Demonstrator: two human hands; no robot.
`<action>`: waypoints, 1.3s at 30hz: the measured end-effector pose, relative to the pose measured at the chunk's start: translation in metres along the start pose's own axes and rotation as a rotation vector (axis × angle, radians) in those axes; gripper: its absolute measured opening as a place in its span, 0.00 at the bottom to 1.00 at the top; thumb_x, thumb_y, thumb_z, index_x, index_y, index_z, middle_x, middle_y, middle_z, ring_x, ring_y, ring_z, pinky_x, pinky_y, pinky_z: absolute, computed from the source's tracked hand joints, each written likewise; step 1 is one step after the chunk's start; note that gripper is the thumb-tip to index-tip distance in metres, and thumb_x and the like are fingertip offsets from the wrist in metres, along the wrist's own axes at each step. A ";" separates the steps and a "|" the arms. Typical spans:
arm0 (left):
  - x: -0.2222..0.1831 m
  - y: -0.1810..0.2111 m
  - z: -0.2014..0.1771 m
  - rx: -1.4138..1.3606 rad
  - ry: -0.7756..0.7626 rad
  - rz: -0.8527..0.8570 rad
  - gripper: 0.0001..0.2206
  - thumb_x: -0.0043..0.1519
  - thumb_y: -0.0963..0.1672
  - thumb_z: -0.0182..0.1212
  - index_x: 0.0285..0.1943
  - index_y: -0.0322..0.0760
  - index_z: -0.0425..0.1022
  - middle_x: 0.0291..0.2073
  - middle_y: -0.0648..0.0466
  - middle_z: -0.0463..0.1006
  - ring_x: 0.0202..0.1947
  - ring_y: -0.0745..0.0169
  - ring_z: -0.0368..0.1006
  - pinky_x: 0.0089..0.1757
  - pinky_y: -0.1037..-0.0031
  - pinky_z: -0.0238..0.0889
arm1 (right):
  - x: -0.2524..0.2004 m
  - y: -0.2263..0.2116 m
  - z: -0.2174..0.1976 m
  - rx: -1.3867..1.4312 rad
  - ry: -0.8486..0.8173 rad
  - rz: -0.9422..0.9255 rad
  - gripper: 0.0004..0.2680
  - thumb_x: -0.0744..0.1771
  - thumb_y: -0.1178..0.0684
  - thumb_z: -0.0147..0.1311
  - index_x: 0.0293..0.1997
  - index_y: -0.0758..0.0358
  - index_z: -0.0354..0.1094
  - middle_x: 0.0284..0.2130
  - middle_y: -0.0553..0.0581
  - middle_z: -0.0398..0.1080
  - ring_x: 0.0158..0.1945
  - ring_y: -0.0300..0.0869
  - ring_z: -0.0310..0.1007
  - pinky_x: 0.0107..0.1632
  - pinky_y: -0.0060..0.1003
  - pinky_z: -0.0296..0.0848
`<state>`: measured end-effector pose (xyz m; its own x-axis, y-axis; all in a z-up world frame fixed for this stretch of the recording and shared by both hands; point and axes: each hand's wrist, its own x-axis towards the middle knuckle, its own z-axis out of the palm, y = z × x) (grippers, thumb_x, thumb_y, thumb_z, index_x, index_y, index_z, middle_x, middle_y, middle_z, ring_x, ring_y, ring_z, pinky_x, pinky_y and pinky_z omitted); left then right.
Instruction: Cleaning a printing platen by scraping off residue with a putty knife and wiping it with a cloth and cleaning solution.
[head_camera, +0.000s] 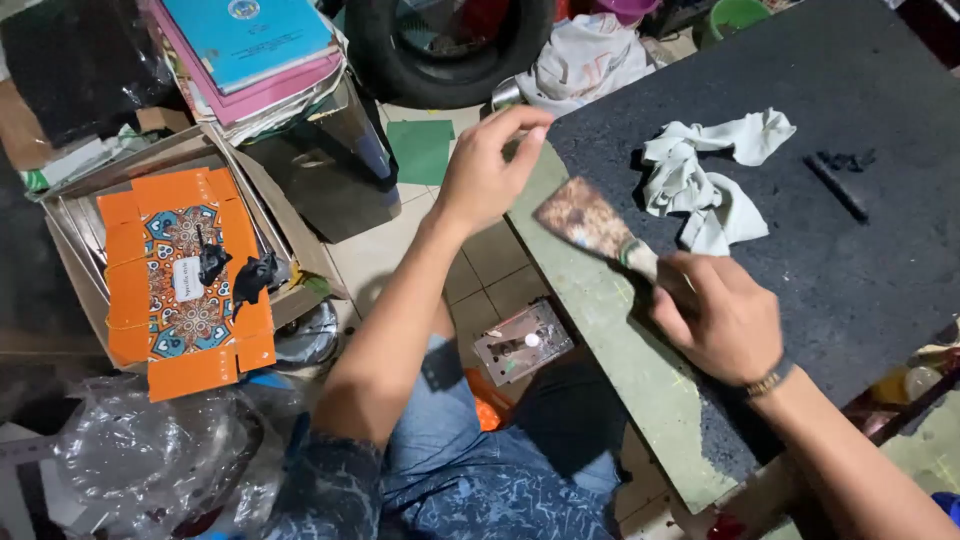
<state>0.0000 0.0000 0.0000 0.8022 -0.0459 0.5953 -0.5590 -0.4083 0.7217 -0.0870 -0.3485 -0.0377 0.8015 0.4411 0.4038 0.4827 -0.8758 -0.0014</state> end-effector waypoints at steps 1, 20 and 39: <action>0.006 0.002 -0.001 -0.001 -0.001 -0.007 0.08 0.69 0.44 0.55 0.52 0.51 0.79 0.40 0.60 0.82 0.48 0.56 0.80 0.47 0.61 0.76 | 0.005 -0.007 -0.020 0.002 -0.006 0.000 0.15 0.65 0.33 0.57 0.55 0.40 0.73 0.37 0.37 0.73 0.48 0.38 0.79 0.44 0.30 0.76; 0.022 -0.007 0.011 0.330 -0.540 -0.243 0.17 0.69 0.46 0.51 0.67 0.52 0.72 0.70 0.62 0.66 0.65 0.52 0.67 0.55 0.46 0.60 | 0.096 -0.045 -0.119 -0.039 -0.351 -0.296 0.12 0.69 0.43 0.53 0.59 0.43 0.73 0.30 0.51 0.72 0.23 0.46 0.75 0.22 0.45 0.77; 0.022 0.004 0.011 0.421 -0.611 -0.350 0.19 0.70 0.51 0.46 0.71 0.64 0.68 0.74 0.51 0.60 0.71 0.43 0.58 0.59 0.38 0.54 | 0.088 -0.061 -0.114 -0.034 -0.453 -0.294 0.13 0.69 0.44 0.51 0.59 0.49 0.68 0.25 0.51 0.73 0.17 0.43 0.74 0.21 0.42 0.81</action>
<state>0.0179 -0.0128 0.0117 0.9563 -0.2912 -0.0246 -0.2271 -0.7937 0.5643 -0.0859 -0.2780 0.1023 0.7102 0.7020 -0.0527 0.7036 -0.7055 0.0844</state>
